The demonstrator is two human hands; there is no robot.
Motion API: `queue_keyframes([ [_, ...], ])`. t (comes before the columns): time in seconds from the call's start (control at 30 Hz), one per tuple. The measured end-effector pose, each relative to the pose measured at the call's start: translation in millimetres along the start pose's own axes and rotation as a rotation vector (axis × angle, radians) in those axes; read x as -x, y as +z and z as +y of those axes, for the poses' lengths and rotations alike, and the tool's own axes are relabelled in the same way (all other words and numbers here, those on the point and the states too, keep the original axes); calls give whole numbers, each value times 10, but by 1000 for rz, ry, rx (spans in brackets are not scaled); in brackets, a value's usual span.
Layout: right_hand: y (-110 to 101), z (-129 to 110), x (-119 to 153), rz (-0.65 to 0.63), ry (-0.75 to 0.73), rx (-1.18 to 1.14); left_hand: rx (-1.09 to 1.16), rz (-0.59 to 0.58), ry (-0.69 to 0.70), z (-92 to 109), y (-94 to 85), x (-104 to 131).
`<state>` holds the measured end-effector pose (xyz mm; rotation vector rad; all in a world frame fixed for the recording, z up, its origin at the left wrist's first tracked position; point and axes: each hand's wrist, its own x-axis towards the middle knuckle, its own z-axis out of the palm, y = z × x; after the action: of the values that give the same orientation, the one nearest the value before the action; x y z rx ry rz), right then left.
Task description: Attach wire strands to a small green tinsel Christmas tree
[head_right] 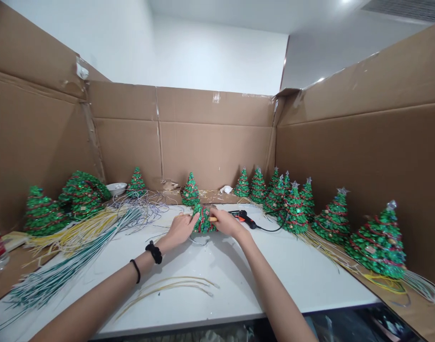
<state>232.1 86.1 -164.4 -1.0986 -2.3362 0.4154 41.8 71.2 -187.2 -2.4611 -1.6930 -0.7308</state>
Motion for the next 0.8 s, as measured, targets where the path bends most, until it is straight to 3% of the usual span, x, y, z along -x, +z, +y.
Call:
queue_keyframes([
  [0.13,-151,57,75,-39,31,-86,28,-32,-64,-28,-59,2],
  [0.23,-288,150,194,-12,62,-169,216,-119,-140,-169,-111,-28],
  [0.3,-306,212,262,16,45,-183,361,-196,-122,-291,-135,-42],
  [0.53,-4,192,277,193,-16,-100,426,-219,-59,-463,-148,2],
  [0.8,297,-24,229,331,8,151,330,-204,-171,-667,-198,-14],
])
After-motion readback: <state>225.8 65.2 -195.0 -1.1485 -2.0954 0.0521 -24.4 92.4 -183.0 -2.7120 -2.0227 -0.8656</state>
